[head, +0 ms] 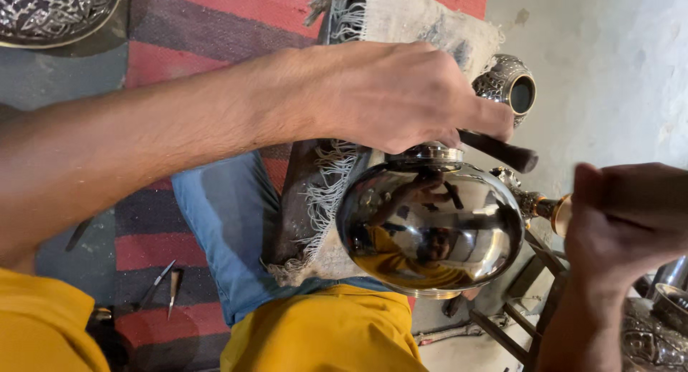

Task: The person sits on a mat and uses a hammer and chisel to shape the neck of a polished metal vase. They repeatedly strike the chisel against the vase's rim, rotate the vase to access different areas, and occasionally set the tools down to reposition the vase.

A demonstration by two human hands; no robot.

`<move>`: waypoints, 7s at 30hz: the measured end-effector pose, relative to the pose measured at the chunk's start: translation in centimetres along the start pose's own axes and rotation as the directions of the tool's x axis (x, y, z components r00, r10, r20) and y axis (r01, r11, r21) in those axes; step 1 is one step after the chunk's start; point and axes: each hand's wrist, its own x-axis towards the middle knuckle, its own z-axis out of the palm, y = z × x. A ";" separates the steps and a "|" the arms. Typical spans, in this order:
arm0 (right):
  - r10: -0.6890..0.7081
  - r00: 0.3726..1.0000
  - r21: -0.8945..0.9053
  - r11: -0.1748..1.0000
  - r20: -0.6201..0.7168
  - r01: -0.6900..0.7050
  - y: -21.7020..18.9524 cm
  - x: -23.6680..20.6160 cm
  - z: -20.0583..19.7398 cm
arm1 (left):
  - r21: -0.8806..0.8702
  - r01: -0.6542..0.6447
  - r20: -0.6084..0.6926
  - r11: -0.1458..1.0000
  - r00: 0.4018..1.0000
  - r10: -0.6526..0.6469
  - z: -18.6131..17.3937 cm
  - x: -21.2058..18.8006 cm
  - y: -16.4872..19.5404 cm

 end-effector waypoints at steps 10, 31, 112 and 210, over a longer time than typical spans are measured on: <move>0.202 0.979 0.265 0.944 0.003 -0.196 3.2 -2.2 -2.3 | -0.166 -0.044 -0.154 0.985 0.988 0.019 0.0 -0.6 -0.8; -0.151 0.980 -0.230 0.957 0.130 0.178 2.1 -0.5 -1.0 | -0.245 -0.096 -0.208 0.965 0.977 0.044 -0.2 -2.3 -1.4; 0.468 0.792 0.919 -0.166 0.392 -0.357 9.3 -15.0 4.8 | -0.398 0.492 0.239 0.775 0.871 -0.429 -0.8 7.2 1.0; 0.393 0.904 0.506 0.822 -0.169 -0.262 1.8 -6.6 5.5 | -0.110 0.246 0.514 0.963 0.843 -0.156 -4.4 6.3 1.9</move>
